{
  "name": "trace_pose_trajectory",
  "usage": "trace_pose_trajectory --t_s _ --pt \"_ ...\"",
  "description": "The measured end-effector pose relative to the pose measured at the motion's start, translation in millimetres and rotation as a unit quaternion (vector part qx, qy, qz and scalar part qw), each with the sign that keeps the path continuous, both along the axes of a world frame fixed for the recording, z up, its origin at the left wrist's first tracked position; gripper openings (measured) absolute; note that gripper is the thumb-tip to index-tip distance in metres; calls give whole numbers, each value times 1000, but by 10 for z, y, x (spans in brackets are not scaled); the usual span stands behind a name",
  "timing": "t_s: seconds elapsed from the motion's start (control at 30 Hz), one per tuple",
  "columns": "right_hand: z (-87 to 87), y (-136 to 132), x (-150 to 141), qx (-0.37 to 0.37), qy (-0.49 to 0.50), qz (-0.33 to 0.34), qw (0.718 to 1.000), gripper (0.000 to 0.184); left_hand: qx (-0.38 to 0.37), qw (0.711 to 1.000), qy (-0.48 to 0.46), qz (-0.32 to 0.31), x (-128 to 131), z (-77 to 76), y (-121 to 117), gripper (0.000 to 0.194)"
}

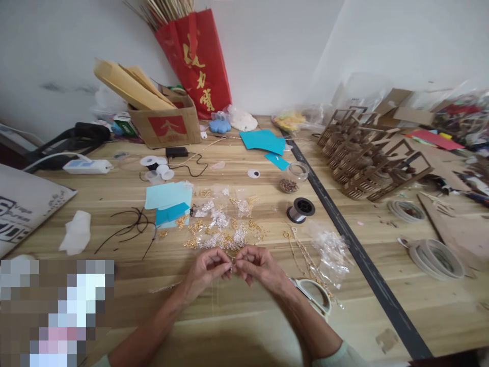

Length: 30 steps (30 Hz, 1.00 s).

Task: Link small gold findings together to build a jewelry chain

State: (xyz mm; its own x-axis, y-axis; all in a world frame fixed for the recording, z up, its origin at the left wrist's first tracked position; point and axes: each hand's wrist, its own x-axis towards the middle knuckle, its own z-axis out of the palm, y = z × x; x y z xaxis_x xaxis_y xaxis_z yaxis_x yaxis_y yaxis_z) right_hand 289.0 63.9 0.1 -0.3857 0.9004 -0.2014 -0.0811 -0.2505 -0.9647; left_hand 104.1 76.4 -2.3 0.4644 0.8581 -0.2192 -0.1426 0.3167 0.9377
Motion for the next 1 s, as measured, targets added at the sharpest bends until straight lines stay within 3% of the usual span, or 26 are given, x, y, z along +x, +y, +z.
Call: trace_pose_trajectory --t_s 0.57,1.0 --pt "34 -45 -37 2 -36 33 999 29 105 991 82 -11 -17 10 -15 22" --pt "99 -55 -76 13 -25 33 999 29 151 986 69 -3 -3 17 -23 26"
